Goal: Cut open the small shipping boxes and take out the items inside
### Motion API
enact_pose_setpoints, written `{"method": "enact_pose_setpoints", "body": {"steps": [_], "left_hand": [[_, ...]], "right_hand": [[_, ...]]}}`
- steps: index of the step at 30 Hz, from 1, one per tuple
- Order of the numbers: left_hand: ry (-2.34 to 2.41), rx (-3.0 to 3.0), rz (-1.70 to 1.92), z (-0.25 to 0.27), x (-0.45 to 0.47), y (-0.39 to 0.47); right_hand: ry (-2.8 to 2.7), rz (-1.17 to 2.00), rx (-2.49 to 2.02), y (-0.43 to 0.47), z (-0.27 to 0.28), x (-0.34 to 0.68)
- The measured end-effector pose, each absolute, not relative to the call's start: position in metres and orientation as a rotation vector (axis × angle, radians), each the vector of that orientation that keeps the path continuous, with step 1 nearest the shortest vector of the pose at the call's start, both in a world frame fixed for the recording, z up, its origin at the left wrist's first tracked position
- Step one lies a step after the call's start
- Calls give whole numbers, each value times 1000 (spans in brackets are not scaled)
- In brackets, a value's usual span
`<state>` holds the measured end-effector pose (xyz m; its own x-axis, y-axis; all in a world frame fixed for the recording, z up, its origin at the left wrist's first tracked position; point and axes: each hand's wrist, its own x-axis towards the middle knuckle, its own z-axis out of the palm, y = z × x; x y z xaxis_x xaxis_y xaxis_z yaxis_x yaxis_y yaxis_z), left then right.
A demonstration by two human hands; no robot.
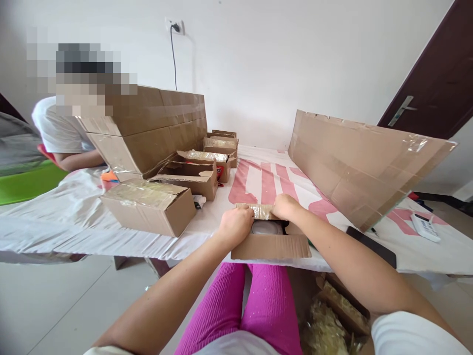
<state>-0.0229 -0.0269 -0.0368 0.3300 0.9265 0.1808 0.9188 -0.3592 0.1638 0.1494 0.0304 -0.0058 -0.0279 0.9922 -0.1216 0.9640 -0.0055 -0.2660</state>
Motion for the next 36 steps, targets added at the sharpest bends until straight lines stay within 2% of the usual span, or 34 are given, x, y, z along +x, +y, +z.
{"method": "enact_pose_setpoints", "body": {"steps": [9, 13, 20, 30, 36], "left_hand": [[1760, 2550, 393, -38, -23, -26], [1748, 2553, 420, -40, -24, -27], [1741, 2544, 419, -42, -23, -25], [1761, 2518, 368, -36, -22, -25], [1755, 2529, 381, -38, -23, -25]], "right_hand": [[-2119, 465, -2004, 25, 6, 130], [-2079, 492, -2091, 27, 13, 139], [-2032, 514, -2208, 29, 0, 137], [-1995, 514, -2132, 31, -13, 136], [-1947, 600, -2165, 27, 0, 149]]}}
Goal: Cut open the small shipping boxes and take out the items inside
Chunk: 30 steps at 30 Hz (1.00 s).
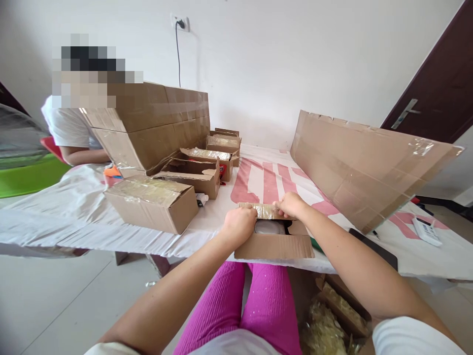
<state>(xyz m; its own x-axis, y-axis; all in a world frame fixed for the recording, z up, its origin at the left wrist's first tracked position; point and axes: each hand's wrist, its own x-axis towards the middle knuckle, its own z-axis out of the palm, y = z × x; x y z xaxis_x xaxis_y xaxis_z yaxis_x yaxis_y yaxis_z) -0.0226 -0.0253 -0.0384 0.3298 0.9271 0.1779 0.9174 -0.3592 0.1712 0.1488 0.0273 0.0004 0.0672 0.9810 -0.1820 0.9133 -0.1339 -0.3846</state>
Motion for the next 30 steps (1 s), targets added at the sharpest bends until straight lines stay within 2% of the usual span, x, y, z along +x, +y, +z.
{"method": "enact_pose_setpoints", "body": {"steps": [21, 30], "left_hand": [[1746, 2547, 414, -41, -23, -25], [1747, 2535, 392, -39, -22, -25]], "right_hand": [[-1911, 658, -2184, 28, 3, 142], [-2041, 453, -2182, 33, -5, 132]]}}
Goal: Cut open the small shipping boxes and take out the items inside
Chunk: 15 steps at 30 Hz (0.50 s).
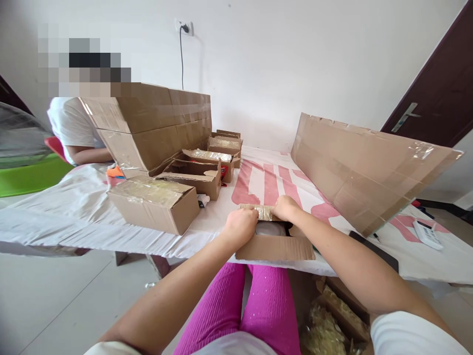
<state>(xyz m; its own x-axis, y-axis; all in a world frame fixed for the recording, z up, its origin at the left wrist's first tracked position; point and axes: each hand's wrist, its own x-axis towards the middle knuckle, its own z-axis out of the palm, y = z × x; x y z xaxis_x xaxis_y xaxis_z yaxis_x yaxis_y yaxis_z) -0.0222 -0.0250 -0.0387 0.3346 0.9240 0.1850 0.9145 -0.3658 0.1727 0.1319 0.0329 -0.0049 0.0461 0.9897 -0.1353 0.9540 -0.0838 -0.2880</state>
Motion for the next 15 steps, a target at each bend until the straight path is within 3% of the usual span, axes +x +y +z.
{"method": "enact_pose_setpoints", "body": {"steps": [15], "left_hand": [[1751, 2518, 355, -33, -22, -28]], "right_hand": [[-2009, 584, -2076, 30, -13, 157]]}}
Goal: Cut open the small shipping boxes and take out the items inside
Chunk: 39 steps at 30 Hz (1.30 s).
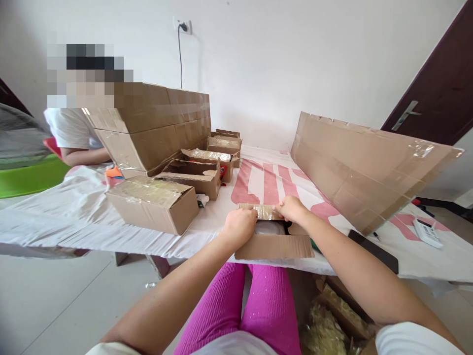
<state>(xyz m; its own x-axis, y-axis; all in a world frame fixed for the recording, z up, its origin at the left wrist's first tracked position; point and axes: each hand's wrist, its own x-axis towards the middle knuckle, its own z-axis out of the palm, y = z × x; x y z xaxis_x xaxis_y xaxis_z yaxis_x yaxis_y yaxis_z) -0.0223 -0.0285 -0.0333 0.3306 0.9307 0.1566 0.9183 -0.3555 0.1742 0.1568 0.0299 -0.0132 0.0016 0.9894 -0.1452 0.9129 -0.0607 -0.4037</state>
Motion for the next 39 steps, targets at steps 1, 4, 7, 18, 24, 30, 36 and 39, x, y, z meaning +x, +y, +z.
{"method": "enact_pose_setpoints", "body": {"steps": [1, 4, 7, 18, 24, 30, 36, 39], "left_hand": [[1753, 2520, 355, -33, -22, -29], [1753, 2531, 357, -33, -22, -29], [1755, 2536, 365, -34, -23, -28], [1783, 2553, 362, -34, -24, -26], [1609, 2786, 214, 0, -16, -1], [1137, 3116, -68, 17, 11, 23], [945, 3268, -206, 12, 22, 35], [885, 3305, -271, 14, 24, 39]], "right_hand": [[-2015, 588, -2085, 30, -13, 155], [-2047, 583, -2104, 29, -14, 145], [-2084, 543, -2073, 28, -12, 137], [-2146, 146, -1892, 27, -20, 173], [-2165, 126, -1852, 17, -40, 177], [-2166, 128, -1862, 17, -40, 178], [-2171, 119, -1870, 16, -41, 179], [-2184, 124, -1878, 17, -41, 179]]}}
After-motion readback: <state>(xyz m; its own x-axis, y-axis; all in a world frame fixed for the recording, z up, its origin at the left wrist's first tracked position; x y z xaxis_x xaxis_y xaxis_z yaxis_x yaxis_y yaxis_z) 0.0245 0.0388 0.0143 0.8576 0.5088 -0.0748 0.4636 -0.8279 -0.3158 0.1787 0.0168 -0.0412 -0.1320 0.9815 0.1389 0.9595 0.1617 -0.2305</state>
